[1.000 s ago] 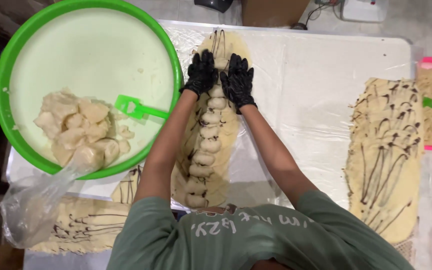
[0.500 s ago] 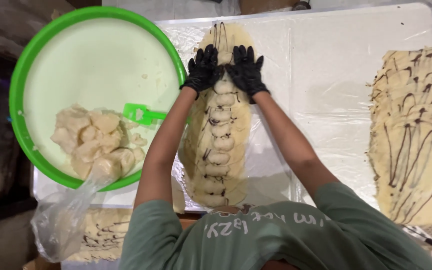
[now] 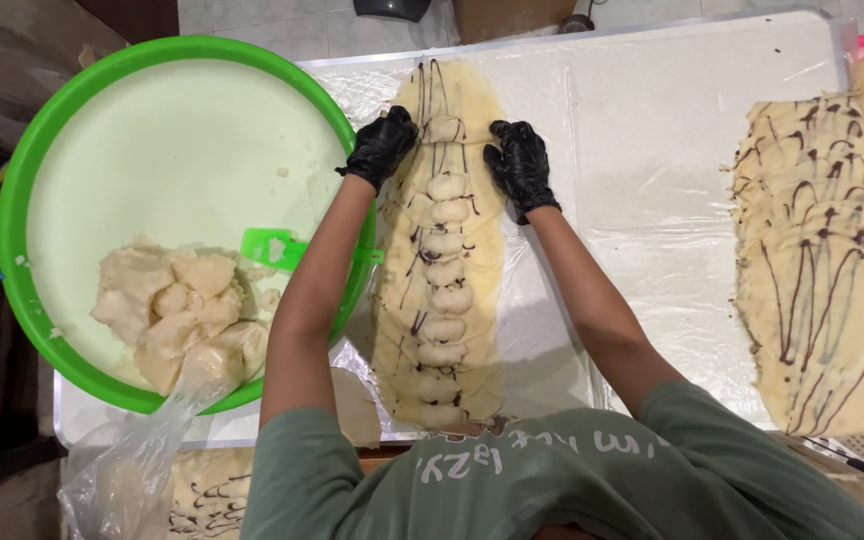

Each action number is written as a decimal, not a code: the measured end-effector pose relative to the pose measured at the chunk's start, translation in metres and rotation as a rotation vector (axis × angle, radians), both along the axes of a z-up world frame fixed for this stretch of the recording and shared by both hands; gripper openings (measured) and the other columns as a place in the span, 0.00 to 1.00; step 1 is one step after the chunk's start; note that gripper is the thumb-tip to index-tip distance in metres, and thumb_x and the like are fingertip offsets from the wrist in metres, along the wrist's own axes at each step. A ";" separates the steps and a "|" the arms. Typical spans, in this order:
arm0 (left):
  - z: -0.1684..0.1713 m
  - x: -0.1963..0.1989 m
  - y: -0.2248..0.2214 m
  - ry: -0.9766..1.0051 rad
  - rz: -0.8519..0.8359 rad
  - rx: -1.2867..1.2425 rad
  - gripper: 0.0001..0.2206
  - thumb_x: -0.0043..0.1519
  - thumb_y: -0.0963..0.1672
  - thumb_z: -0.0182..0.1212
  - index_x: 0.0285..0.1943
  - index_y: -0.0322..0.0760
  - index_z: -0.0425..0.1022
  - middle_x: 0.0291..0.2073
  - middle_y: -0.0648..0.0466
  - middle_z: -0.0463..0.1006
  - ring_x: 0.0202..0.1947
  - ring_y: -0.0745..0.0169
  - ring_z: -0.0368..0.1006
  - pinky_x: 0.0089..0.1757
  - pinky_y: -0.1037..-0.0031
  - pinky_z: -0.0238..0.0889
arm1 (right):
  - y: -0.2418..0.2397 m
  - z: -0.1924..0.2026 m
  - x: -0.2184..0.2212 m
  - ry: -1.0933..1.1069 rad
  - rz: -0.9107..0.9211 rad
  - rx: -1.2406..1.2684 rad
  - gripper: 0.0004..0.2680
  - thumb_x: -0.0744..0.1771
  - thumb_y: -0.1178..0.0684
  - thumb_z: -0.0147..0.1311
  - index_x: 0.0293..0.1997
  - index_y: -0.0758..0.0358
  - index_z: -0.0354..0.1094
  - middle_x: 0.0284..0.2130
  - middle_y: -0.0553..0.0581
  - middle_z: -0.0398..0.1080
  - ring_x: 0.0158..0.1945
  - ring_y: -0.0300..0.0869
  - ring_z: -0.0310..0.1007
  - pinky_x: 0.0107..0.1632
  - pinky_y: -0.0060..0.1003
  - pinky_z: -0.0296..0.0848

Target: Roll individual pieces of dough into small pastries and place them into a storage crate.

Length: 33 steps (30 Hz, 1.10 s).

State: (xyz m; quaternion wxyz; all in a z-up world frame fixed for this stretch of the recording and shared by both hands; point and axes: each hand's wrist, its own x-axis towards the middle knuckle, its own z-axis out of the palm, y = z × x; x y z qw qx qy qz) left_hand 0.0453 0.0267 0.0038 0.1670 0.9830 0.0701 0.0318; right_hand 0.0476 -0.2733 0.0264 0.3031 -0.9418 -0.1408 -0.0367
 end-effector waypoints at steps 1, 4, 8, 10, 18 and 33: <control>-0.002 -0.003 0.001 -0.084 -0.092 0.066 0.24 0.65 0.59 0.55 0.63 0.49 0.75 0.50 0.51 0.83 0.50 0.53 0.81 0.50 0.60 0.72 | 0.001 0.013 -0.006 0.021 0.015 0.027 0.16 0.67 0.44 0.61 0.62 0.39 0.69 0.48 0.51 0.68 0.53 0.53 0.74 0.51 0.51 0.77; -0.047 0.015 -0.002 -0.294 -0.314 0.220 0.22 0.70 0.53 0.54 0.68 0.40 0.71 0.60 0.46 0.76 0.62 0.53 0.70 0.60 0.61 0.60 | 0.001 0.021 -0.008 0.045 0.027 0.052 0.15 0.67 0.47 0.61 0.62 0.44 0.70 0.49 0.55 0.68 0.53 0.57 0.73 0.53 0.53 0.76; -0.078 0.026 -0.028 -0.107 -0.433 -0.899 0.22 0.74 0.49 0.48 0.72 0.30 0.66 0.69 0.38 0.67 0.72 0.44 0.59 0.70 0.54 0.46 | 0.004 0.027 -0.007 0.014 0.049 0.045 0.14 0.68 0.46 0.61 0.60 0.46 0.71 0.47 0.57 0.69 0.52 0.59 0.73 0.52 0.55 0.75; -0.087 0.029 -0.041 0.183 -0.349 -1.785 0.22 0.74 0.48 0.46 0.72 0.28 0.65 0.69 0.35 0.65 0.72 0.38 0.58 0.72 0.48 0.44 | 0.004 0.029 -0.008 0.023 0.049 0.054 0.14 0.68 0.46 0.60 0.60 0.46 0.71 0.47 0.58 0.70 0.52 0.60 0.73 0.52 0.55 0.75; -0.068 0.019 -0.049 0.577 -0.263 -2.676 0.24 0.74 0.48 0.44 0.75 0.26 0.60 0.74 0.34 0.58 0.76 0.36 0.51 0.74 0.46 0.35 | 0.010 0.030 -0.004 0.216 -0.063 0.386 0.10 0.67 0.51 0.62 0.55 0.49 0.75 0.43 0.55 0.67 0.28 0.52 0.77 0.31 0.40 0.80; -0.016 0.015 -0.063 0.470 -0.345 -2.715 0.31 0.66 0.55 0.56 0.73 0.35 0.64 0.72 0.37 0.62 0.76 0.37 0.53 0.74 0.42 0.33 | 0.074 -0.019 0.088 -0.132 -0.039 0.044 0.14 0.62 0.35 0.65 0.29 0.54 0.80 0.25 0.62 0.74 0.37 0.63 0.76 0.41 0.54 0.75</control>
